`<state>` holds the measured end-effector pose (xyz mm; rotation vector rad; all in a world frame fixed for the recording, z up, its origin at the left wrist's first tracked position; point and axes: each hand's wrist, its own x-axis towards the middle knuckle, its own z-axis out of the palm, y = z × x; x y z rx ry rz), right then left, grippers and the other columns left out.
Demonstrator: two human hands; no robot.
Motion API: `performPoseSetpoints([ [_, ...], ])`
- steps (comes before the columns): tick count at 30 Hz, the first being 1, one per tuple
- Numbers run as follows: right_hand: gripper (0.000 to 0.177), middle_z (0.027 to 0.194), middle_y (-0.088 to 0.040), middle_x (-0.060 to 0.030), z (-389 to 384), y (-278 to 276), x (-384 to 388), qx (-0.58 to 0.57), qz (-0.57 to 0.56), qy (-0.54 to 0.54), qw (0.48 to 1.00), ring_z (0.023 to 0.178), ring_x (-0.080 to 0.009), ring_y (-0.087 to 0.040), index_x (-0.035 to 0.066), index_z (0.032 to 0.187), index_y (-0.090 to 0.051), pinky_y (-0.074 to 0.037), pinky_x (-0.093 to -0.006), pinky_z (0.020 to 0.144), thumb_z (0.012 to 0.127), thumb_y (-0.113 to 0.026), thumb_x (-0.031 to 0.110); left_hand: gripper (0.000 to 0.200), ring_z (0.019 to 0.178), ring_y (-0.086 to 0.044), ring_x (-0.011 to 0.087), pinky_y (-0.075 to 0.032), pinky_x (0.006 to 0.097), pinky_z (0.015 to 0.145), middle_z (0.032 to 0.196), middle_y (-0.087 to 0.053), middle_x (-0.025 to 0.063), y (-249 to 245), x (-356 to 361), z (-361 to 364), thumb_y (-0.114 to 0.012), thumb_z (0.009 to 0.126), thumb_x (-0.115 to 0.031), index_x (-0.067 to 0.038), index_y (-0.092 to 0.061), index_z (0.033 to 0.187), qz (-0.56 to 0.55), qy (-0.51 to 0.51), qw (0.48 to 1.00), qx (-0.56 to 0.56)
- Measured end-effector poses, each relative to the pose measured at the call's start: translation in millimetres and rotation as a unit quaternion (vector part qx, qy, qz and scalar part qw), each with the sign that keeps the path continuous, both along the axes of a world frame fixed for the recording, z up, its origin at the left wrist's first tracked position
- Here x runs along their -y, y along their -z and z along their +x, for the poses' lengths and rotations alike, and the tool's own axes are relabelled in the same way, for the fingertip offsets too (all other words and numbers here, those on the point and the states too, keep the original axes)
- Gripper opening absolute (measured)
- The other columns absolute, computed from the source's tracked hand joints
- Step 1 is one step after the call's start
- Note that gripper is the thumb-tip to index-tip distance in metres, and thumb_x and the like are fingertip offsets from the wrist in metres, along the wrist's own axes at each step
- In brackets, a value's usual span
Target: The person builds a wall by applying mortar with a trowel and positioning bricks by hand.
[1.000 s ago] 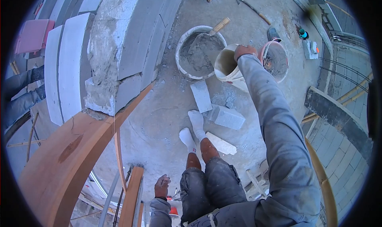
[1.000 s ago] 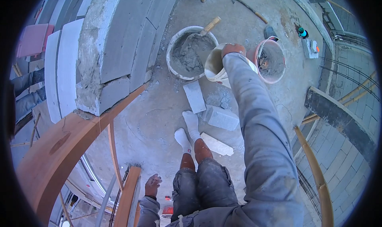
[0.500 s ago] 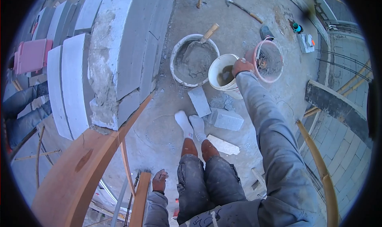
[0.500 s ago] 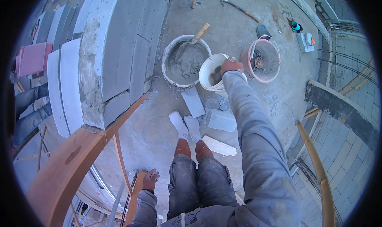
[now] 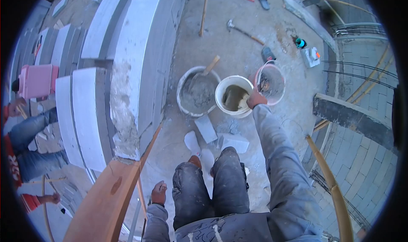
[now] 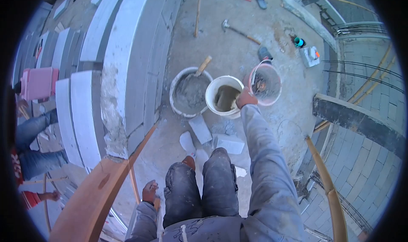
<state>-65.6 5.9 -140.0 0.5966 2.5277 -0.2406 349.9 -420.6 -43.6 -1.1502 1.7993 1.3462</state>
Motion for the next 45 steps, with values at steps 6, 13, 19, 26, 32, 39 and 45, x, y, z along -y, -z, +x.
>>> performPoseSetpoints([
  [6, 0.036, 0.092, -0.060, -0.0257, -57, -102, -48, -0.060, 0.005, -0.081, 0.995, 0.082, -0.0360, -0.063, 0.002, 0.107, -0.044, -0.049, -0.0420, 0.071, 0.076, -0.051, 0.019, 0.038, 0.090, -0.061, 0.0237, -0.046, 0.0316, 0.082, 0.098, -0.064, 0.0152, -16, -51, -65, -0.057, 0.084, -0.030, 0.000, -0.059, 0.107, -0.042, 0.023, 0.996, -0.076],
  [13, 0.026, 0.067, -0.059, -0.0138, -193, -203, -110, -0.066, -0.142, 0.070, 0.985, 0.045, -0.0212, -0.057, -0.002, 0.098, -0.051, -0.044, -0.0334, 0.035, 0.076, -0.044, 0.010, 0.039, 0.097, -0.060, 0.0285, -0.044, 0.0334, 0.085, 0.101, -0.063, 0.0174, -46, -112, -246, -0.057, 0.083, -0.034, -0.001, -0.061, 0.104, -0.025, 0.030, 0.991, -0.129],
  [19, 0.021, 0.064, -0.059, -0.0156, -384, -104, -172, -0.021, -0.235, 0.204, 0.950, 0.048, -0.0232, -0.059, -0.001, 0.092, -0.057, -0.044, -0.0332, 0.038, 0.077, -0.048, 0.010, 0.035, 0.092, -0.060, 0.0254, -0.045, 0.0344, 0.081, 0.096, -0.064, 0.0147, -21, -138, -399, -0.057, 0.085, -0.030, 0.000, -0.061, 0.103, -0.133, -0.085, 0.981, -0.117],
  [26, 0.025, 0.062, -0.059, -0.0141, -516, 253, -353, 0.129, -0.035, -0.358, 0.924, 0.046, -0.0223, -0.058, -0.002, 0.091, -0.056, -0.047, -0.0328, 0.036, 0.080, -0.053, 0.020, 0.036, 0.089, -0.060, 0.0198, -0.046, 0.0300, 0.081, 0.090, -0.064, 0.0139, -30, -277, -517, -0.057, 0.086, -0.032, 0.002, -0.061, 0.097, -0.116, 0.242, 0.961, -0.070],
  [32, 0.019, 0.069, -0.060, -0.0133, -643, 272, -327, 0.041, -0.307, 0.255, 0.916, 0.050, -0.0224, -0.058, 0.001, 0.094, -0.056, -0.047, -0.0332, 0.042, 0.084, -0.051, 0.017, 0.043, 0.099, -0.059, 0.0207, -0.044, 0.0298, 0.086, 0.104, -0.062, 0.0157, -7, -342, -647, -0.054, 0.088, -0.034, 0.000, -0.055, 0.114, 0.013, -0.116, 0.983, 0.141],
  [39, 0.025, 0.090, -0.062, -0.0215, -674, 297, -384, 0.100, 0.024, -0.423, 0.900, 0.085, -0.0349, -0.060, 0.001, 0.083, -0.061, -0.048, -0.0430, 0.075, 0.078, -0.052, 0.023, 0.042, 0.102, -0.058, 0.0258, -0.043, 0.0328, 0.087, 0.106, -0.061, 0.0153, -1, -371, -625, -0.052, 0.088, -0.037, -0.004, -0.055, 0.114, -0.046, -0.223, 0.969, 0.100],
  [45, 0.033, 0.097, -0.062, -0.0166, -593, 126, -121, 0.095, -0.055, -0.570, 0.815, 0.092, -0.0330, -0.059, -0.001, 0.102, -0.056, -0.046, -0.0416, 0.082, 0.080, -0.044, 0.022, 0.036, 0.100, -0.057, 0.0270, -0.043, 0.0323, 0.087, 0.106, -0.060, 0.0149, -10, -401, -589, -0.054, 0.088, -0.031, -0.003, -0.057, 0.111, -0.152, -0.299, 0.941, 0.053],
])
